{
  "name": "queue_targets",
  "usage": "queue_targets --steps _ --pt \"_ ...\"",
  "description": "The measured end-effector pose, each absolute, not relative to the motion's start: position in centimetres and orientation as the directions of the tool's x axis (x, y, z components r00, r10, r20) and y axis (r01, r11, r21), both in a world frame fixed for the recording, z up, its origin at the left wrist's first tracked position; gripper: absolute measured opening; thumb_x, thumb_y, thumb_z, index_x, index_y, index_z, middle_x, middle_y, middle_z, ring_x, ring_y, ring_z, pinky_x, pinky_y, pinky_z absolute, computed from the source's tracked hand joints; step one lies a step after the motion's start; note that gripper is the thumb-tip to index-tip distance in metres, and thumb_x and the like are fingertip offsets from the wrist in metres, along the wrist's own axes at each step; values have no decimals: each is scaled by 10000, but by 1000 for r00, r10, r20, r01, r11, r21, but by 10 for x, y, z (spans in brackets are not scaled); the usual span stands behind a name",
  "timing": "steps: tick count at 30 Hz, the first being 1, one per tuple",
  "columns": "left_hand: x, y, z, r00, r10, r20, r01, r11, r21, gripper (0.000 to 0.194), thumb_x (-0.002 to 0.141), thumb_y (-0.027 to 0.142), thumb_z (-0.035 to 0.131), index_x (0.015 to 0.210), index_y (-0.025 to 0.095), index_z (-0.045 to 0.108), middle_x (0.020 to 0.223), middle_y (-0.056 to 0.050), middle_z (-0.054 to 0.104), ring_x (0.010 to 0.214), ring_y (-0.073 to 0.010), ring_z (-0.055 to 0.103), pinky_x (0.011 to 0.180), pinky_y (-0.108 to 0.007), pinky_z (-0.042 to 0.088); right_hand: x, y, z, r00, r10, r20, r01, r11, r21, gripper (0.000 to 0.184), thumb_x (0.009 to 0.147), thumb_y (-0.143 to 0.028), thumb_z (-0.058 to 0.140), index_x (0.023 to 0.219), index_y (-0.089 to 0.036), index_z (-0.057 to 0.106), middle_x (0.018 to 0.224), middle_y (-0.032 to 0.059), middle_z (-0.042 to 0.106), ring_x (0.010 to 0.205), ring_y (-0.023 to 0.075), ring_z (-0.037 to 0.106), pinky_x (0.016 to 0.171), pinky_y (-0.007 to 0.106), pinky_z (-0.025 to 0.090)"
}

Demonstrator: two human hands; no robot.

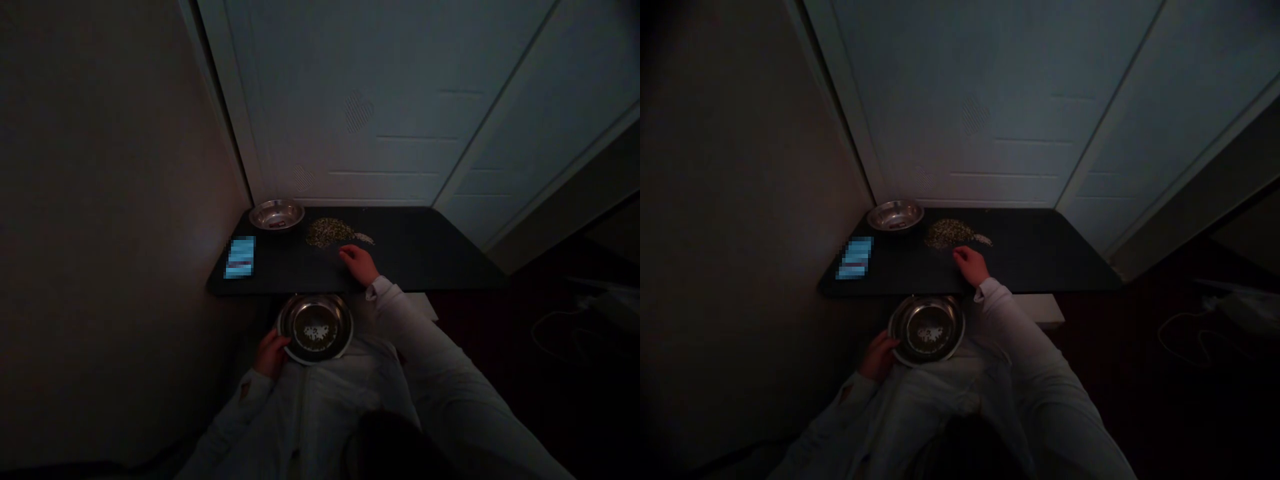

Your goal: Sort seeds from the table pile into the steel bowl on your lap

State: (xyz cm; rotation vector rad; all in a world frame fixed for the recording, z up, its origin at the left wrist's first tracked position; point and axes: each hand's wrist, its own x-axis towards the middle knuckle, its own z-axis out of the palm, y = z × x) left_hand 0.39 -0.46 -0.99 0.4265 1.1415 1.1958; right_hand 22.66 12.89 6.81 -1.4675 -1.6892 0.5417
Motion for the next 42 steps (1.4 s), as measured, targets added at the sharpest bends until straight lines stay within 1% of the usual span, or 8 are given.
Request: queue_targets --steps 6,11,14,18,21,27,37,42 --pt "4 -4 -8 -62 876 -479 -517 382 766 281 435 97 599 712 143 597 571 7 623 508 -126 548 487 -241 387 220 119 67 -29 955 295 661 240 -711 251 721 -280 437 888 -150 573 759 28 599 670 109 522 641 235 399" --pt "5 -4 -8 -68 872 -484 -513 386 767 263 443 94 588 702 141 595 562 8 619 505 -130 548 495 -249 391 218 119 65 -107 964 244 712 245 -658 275 738 -308 425 926 -165 565 699 12 595 610 102 512 592 224 386" --pt "4 -4 -8 -64 873 -484 -499 392 773 261 442 97 592 700 138 593 540 7 612 488 -134 542 479 -249 384 219 119 64 -148 965 217 750 252 -611 281 738 -332 429 935 -185 565 688 2 599 605 105 513 574 222 375" --pt "5 -5 -4 -70 871 -486 -494 393 776 250 439 98 591 685 139 592 547 8 611 492 -129 536 463 -236 371 219 116 65 -194 961 197 766 274 -581 284 732 -363 438 920 -200 575 691 -3 604 609 104 517 564 218 363" --pt "6 -6 -2 -70 874 -481 -487 391 781 227 440 105 587 664 143 592 552 9 609 485 -121 529 448 -229 361 219 114 67 -227 956 186 762 293 -577 272 728 -368 445 890 -204 589 694 -5 609 619 100 520 568 213 361" --pt "5 -5 -6 -66 883 -465 -482 380 790 254 432 106 597 684 141 598 511 19 592 446 -111 510 423 -221 346 219 112 68 -271 948 165 742 315 -592 253 712 -375 463 835 -203 602 703 -13 612 624 91 523 571 206 356" --pt "6 -4 -6 -73 874 -481 -494 388 778 252 433 113 595 682 150 604 565 7 614 534 -138 548 499 -251 386 219 112 65 -316 935 161 719 346 -603 258 699 -382 476 834 -212 615 706 -14 611 630 87 525 598 206 370" --pt "5 -4 -7 -64 874 -482 -488 393 779 260 440 111 597 696 149 604 561 7 613 504 -135 541 469 -245 378 219 111 65 -308 937 163 724 342 -599 270 699 -389 474 845 -210 613 696 -11 607 628 87 523 602 207 371"
